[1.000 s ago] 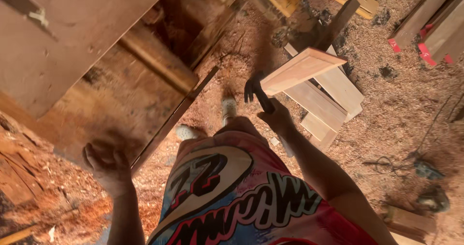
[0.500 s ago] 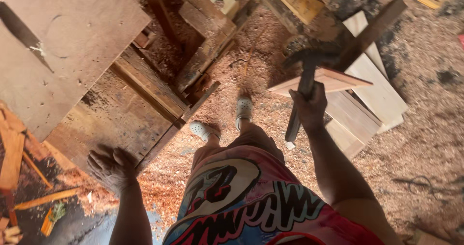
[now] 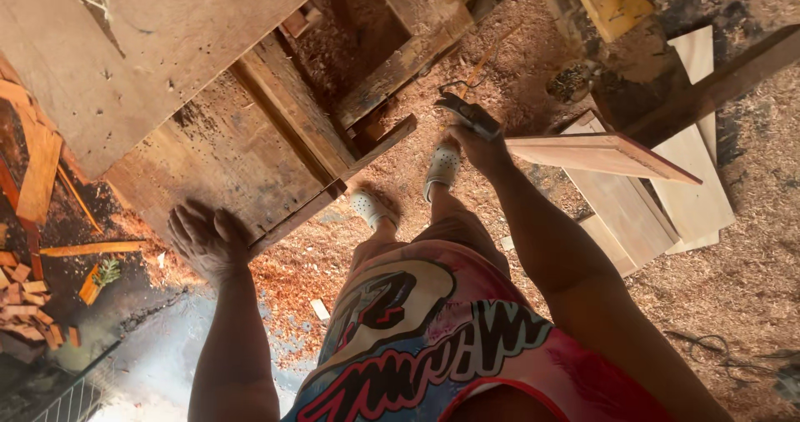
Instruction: The person uses a hammer to drive nails into a wooden frame structure, securing a large plywood panel and smaller wooden slats. They repeatedly position the wood pieces and strike them with the hammer to assemble the components. The person also handles a finished wooden door frame, placing it against the structure.
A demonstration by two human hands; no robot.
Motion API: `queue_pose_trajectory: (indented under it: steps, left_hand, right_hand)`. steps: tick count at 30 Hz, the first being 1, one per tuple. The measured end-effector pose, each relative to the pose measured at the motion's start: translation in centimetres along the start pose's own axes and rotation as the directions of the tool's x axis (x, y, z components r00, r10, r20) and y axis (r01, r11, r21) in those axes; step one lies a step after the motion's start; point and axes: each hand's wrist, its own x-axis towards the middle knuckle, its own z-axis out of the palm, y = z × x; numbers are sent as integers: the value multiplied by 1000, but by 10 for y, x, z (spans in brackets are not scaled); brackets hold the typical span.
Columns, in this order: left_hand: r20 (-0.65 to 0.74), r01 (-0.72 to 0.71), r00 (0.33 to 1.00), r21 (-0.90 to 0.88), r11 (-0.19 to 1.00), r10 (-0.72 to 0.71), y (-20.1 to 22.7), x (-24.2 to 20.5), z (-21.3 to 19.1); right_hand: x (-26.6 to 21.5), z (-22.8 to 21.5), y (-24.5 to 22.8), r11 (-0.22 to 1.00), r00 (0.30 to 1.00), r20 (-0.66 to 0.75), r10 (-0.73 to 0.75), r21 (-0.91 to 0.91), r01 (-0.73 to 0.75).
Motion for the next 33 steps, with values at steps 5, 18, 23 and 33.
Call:
queue_pose_trajectory:
  steps: [5,18,23,33]
  left_hand:
    - [4,-37,999,27,999,37,-3,-2,-3]
    - [60,-167,985,138,976,161,-21,-7,11]
    - [79,-120,990,10,993,119,-5,-1,11]
    - [103,-82,992,58,995,76,-1,-3,-2]
  right_hand:
    - [10,40,44,873,894,156,419,203,-444]
    - [-129,-23,53,824,741,-381,554,121,-554]
    - [-184,-66,50,793,609,-529,591,239,-561]
    - [-133,-65,-9,539,501,-214,838,190,-820]
